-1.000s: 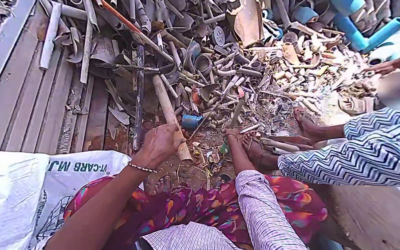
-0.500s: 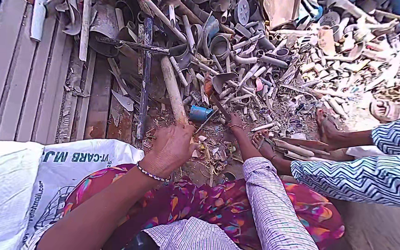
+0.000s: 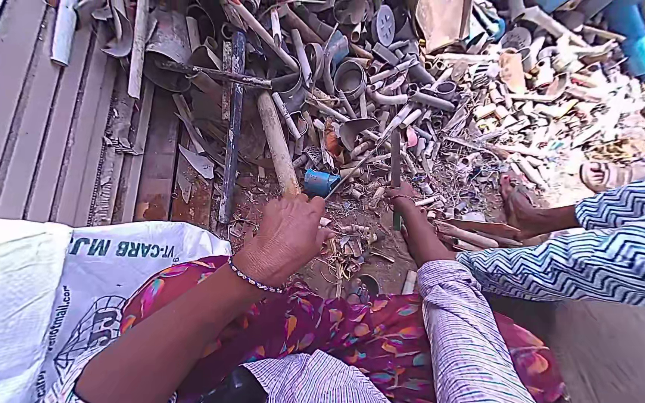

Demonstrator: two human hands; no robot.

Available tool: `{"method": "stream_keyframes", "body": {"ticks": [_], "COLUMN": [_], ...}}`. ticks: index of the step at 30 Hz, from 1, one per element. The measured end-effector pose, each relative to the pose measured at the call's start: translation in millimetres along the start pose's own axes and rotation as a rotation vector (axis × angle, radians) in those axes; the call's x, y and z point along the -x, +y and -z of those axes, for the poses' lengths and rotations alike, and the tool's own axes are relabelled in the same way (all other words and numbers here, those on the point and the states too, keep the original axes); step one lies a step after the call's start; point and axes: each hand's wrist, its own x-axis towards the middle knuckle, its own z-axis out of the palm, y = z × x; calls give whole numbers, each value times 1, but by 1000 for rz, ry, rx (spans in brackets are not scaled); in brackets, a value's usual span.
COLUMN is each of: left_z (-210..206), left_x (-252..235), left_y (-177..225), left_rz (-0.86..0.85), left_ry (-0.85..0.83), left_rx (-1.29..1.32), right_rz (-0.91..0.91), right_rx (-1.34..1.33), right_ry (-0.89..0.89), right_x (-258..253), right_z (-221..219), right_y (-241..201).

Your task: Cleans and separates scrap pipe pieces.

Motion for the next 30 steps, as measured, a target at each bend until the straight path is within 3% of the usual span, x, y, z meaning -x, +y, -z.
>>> {"method": "stream_keyframes", "body": {"ticks": [7, 10, 13, 18, 20, 23, 30], "left_z": [-4, 0, 1, 5, 4, 3, 6], "left_x": [6, 2, 0, 2, 3, 4, 0], "left_y": [-3, 2, 7, 16, 18, 20, 20], "left_rz": [38, 50, 27, -4, -19, -3, 45], "left_ry": [-15, -54, -64, -77, -77, -87, -87], "left_rx": [-19, -22, -26, -40, -56, -53, -86], "right_rz": [8, 26, 60, 89, 92, 83, 200], "right_rx": [339, 411, 399, 567, 646, 614, 267], "right_ry": [-204, -214, -213, -466, -477, -525, -367], "right_x": [3, -1, 3, 8, 21, 43, 60], "right_z": [-24, -30, -16, 19, 28, 42, 80], "right_y": [5, 6, 2, 13, 27, 24, -14]}}
